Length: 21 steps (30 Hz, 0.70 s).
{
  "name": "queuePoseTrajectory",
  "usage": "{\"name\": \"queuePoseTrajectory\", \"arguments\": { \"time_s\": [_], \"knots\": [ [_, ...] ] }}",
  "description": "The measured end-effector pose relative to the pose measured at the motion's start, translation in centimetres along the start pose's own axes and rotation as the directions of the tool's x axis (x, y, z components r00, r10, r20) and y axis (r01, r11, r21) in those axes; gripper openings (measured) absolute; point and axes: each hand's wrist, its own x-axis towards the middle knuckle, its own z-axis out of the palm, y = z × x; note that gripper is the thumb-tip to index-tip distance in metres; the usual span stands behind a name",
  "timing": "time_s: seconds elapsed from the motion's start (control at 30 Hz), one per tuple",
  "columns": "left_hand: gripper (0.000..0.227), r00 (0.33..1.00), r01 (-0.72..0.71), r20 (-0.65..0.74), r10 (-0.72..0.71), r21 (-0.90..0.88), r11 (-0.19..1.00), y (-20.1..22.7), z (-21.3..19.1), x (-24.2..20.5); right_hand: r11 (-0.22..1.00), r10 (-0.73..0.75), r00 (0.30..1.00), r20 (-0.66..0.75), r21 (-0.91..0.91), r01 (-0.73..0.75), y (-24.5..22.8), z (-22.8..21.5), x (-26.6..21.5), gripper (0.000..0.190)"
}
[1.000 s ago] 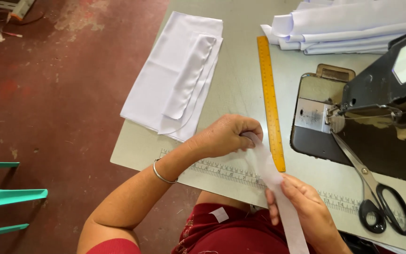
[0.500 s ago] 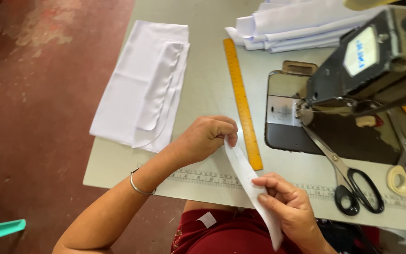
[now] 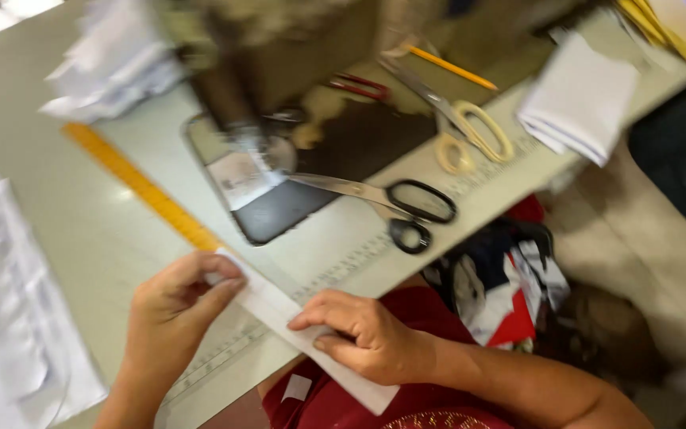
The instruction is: The person uses scissors to trim a small piece of white fabric and discards the scrap into a nearby basket. They then pick up a larger piece of white fabric, fold it, and trim the edges with scissors.
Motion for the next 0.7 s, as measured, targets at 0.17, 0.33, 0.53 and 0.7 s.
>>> {"name": "queuePoseTrajectory", "arguments": {
  "time_s": [0.17, 0.33, 0.53, 0.7],
  "knots": [
    [0.009, 0.996, -0.076, 0.043, 0.075, 0.028, 0.997, 2.4, 3.1, 0.7, 0.998, -0.061, 0.997, -0.052, -0.008, 0.060, 0.5, -3.0, -4.9, 0.021],
    [0.010, 0.915, -0.395, 0.208, 0.346, 0.287, 0.872, 6.0, 8.4, 1.3, 0.972, 0.134, 0.950, -0.281, -0.148, -0.181, 11.0, -8.4, -16.4, 0.020],
    [0.018, 0.729, -0.684, 0.359, 0.583, 0.389, 0.617, 7.1, 16.8, 1.2, 0.462, 0.556, 0.418, -0.718, -0.151, -0.874, 33.5, -13.2, -41.7, 0.058],
    [0.021, 0.671, -0.738, 0.422, 0.610, 0.464, 0.490, 6.7, 20.8, 1.5, 0.476, 0.694, 0.001, -0.720, 0.458, -0.751, 37.9, -12.0, -51.3, 0.044]
  ]
}}
